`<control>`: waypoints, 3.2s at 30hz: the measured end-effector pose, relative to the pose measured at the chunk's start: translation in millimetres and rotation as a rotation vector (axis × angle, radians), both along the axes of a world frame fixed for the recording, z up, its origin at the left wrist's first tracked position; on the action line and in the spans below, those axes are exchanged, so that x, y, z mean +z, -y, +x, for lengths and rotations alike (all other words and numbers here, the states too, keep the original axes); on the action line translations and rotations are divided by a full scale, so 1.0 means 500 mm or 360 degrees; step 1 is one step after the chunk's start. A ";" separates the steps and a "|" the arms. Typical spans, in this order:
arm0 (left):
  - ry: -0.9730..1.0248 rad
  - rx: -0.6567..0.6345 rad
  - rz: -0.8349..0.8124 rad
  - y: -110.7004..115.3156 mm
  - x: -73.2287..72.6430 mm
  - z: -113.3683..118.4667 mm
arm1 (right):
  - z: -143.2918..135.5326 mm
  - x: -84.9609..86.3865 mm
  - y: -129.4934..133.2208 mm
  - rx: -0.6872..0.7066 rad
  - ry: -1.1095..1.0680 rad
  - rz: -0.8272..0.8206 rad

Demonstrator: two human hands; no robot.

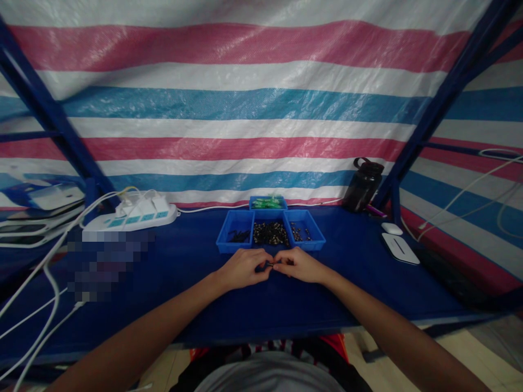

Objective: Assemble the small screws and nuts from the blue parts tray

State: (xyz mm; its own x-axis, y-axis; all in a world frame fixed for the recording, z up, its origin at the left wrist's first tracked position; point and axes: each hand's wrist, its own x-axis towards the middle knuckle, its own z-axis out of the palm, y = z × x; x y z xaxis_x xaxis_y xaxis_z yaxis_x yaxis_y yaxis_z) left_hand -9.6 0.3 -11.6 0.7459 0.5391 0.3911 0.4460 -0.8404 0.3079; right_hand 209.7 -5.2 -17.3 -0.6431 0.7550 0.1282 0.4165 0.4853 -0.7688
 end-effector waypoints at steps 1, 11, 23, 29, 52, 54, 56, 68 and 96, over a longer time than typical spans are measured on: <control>-0.0002 0.0000 -0.0001 0.000 0.000 0.000 | 0.000 0.000 0.000 -0.0006 0.0000 0.0015; -0.0039 0.0004 -0.0053 0.000 0.001 0.000 | -0.002 0.002 0.000 -0.0004 0.0023 0.0086; -0.0056 0.0000 -0.0064 0.002 0.007 0.000 | -0.001 0.000 -0.001 0.0005 0.0014 0.0059; -0.0026 -0.0001 -0.0072 0.003 0.009 0.000 | 0.000 0.002 -0.001 0.0008 0.0007 0.0032; -0.0030 -0.0037 -0.0082 0.000 0.012 -0.006 | 0.004 -0.002 -0.005 0.0016 0.0015 0.0059; -0.0030 -0.0031 -0.0074 0.000 0.011 -0.007 | 0.005 -0.003 -0.005 0.0013 0.0017 0.0060; -0.0027 -0.0022 -0.0069 0.000 0.010 -0.008 | 0.005 -0.002 -0.004 0.0007 0.0024 0.0061; -0.0023 -0.0010 -0.0079 -0.002 0.015 -0.012 | 0.007 0.004 -0.003 -0.0031 0.0005 0.0051; -0.0017 -0.0037 -0.0059 -0.004 0.007 -0.010 | 0.007 0.004 -0.002 -0.0037 -0.0003 0.0094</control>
